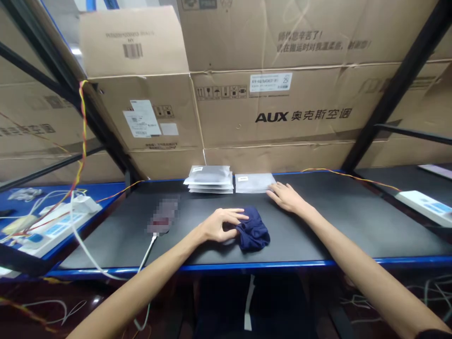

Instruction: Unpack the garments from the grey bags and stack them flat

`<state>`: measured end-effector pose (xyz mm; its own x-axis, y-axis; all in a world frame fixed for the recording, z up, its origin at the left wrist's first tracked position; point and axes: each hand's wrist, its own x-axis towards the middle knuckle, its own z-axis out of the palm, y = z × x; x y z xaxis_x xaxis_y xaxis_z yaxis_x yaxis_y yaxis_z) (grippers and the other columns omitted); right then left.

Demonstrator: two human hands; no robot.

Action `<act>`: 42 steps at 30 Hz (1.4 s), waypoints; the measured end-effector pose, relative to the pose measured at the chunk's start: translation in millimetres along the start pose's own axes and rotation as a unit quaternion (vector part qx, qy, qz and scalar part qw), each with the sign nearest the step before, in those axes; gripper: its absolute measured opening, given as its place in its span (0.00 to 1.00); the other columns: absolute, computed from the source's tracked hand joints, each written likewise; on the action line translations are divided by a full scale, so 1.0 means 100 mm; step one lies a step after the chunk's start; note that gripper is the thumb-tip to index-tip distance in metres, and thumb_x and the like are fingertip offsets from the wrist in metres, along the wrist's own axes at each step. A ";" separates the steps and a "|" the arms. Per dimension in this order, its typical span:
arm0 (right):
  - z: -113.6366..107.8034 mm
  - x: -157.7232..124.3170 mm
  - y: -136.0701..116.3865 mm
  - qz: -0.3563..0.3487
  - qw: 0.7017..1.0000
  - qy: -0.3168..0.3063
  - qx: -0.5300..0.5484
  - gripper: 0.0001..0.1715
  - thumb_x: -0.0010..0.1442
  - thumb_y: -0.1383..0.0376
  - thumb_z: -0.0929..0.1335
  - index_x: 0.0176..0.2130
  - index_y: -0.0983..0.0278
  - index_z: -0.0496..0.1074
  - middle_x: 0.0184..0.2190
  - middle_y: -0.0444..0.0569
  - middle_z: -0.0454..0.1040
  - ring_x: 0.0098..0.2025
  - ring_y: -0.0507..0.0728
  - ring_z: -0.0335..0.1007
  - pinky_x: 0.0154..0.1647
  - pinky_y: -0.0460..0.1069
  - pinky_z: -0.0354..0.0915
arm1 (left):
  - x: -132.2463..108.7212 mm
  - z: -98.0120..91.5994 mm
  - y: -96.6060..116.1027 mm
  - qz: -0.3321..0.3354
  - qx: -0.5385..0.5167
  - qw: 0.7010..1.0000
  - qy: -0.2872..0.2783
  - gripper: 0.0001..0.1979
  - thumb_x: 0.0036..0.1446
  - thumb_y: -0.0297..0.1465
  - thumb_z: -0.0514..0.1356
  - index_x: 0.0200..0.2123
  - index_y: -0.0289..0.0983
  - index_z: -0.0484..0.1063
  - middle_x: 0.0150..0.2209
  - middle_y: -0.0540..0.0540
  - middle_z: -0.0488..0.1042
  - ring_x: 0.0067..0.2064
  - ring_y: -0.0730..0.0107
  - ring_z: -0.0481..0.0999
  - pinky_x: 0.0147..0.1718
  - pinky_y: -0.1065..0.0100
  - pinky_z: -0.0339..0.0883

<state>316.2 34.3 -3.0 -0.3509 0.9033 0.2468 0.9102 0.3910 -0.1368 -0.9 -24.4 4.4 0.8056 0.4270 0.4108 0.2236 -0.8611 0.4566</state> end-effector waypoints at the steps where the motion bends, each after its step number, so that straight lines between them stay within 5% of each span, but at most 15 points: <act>1: -0.01 -0.03 -0.01 0.007 1.000 0.006 0.001 0.26 0.70 0.53 0.56 0.58 0.62 0.67 0.61 0.60 0.67 0.65 0.70 0.58 0.61 0.70 0.55 | 0.01 0.02 0.01 -0.012 0.030 0.999 0.008 0.11 0.54 0.28 0.60 0.40 0.39 0.79 0.53 0.44 0.77 0.62 0.55 0.69 0.59 0.53 0.66; 7: -0.10 -0.30 -0.13 -0.046 0.992 0.082 0.084 0.23 0.70 0.55 0.58 0.53 0.61 0.72 0.55 0.54 0.75 0.57 0.62 0.70 0.59 0.59 0.65 | 0.07 0.04 0.17 -0.129 0.178 0.975 0.036 0.28 0.60 0.40 0.60 0.62 0.41 0.64 0.61 0.42 0.69 0.61 0.51 0.68 0.56 0.50 0.68; 14: -0.15 -0.59 -0.40 -0.034 0.977 0.128 0.169 0.18 0.68 0.57 0.61 0.47 0.60 0.77 0.48 0.51 0.79 0.51 0.61 0.75 0.56 0.56 0.69 | 0.05 -0.16 0.20 -0.068 0.137 0.988 -0.008 0.21 0.52 0.24 0.58 0.50 0.40 0.72 0.56 0.44 0.72 0.53 0.58 0.73 0.54 0.57 0.68; 20: -0.13 -0.77 -0.67 -0.008 0.969 0.146 0.198 0.17 0.66 0.57 0.63 0.48 0.58 0.77 0.47 0.49 0.80 0.48 0.61 0.78 0.52 0.55 0.72 | 0.18 0.00 0.22 -0.078 0.141 0.987 0.011 0.13 0.59 0.33 0.60 0.48 0.38 0.74 0.48 0.42 0.73 0.47 0.61 0.75 0.48 0.62 0.70; 29: 0.00 -0.80 -0.74 0.043 0.991 -0.005 0.125 0.41 0.63 0.46 0.63 0.67 0.63 0.57 0.66 0.56 0.61 0.68 0.67 0.54 0.67 0.64 0.54 | 0.42 0.31 0.45 -0.240 0.098 0.958 0.122 0.05 0.57 0.31 0.59 0.32 0.37 0.73 0.32 0.49 0.74 0.30 0.72 0.73 0.32 0.70 0.67; 35: -0.10 -0.87 -0.53 -0.001 0.990 -0.070 0.119 0.36 0.66 0.47 0.60 0.67 0.59 0.59 0.69 0.51 0.55 0.71 0.66 0.45 0.70 0.67 0.44 | 0.30 0.06 0.53 -0.306 -0.051 0.918 0.247 0.13 0.59 0.34 0.57 0.47 0.39 0.67 0.31 0.53 0.72 0.20 0.78 0.68 0.22 0.74 0.62; 38: -0.17 -0.87 -0.40 -0.016 0.989 -0.088 0.121 0.35 0.66 0.49 0.60 0.67 0.56 0.58 0.69 0.48 0.54 0.71 0.66 0.41 0.70 0.68 0.41 | 0.16 -0.11 0.52 -0.321 0.030 0.914 0.245 0.13 0.59 0.32 0.56 0.46 0.40 0.73 0.26 0.55 0.71 0.20 0.78 0.66 0.24 0.74 0.61; 42: -0.19 -0.86 -0.28 -0.021 0.986 -0.110 0.123 0.33 0.65 0.55 0.61 0.67 0.55 0.58 0.69 0.45 0.54 0.72 0.65 0.38 0.70 0.68 0.39 | -0.03 -0.18 0.43 -0.375 0.132 0.902 0.169 0.11 0.56 0.29 0.56 0.37 0.41 0.79 0.24 0.52 0.73 0.26 0.72 0.71 0.30 0.71 0.62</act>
<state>325.0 -57.4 -1.7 -0.4510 0.8913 0.0460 0.8222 0.4350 -0.3670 -3.6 -58.2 37.2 0.1697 0.9382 0.3017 0.7953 -0.3112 0.5203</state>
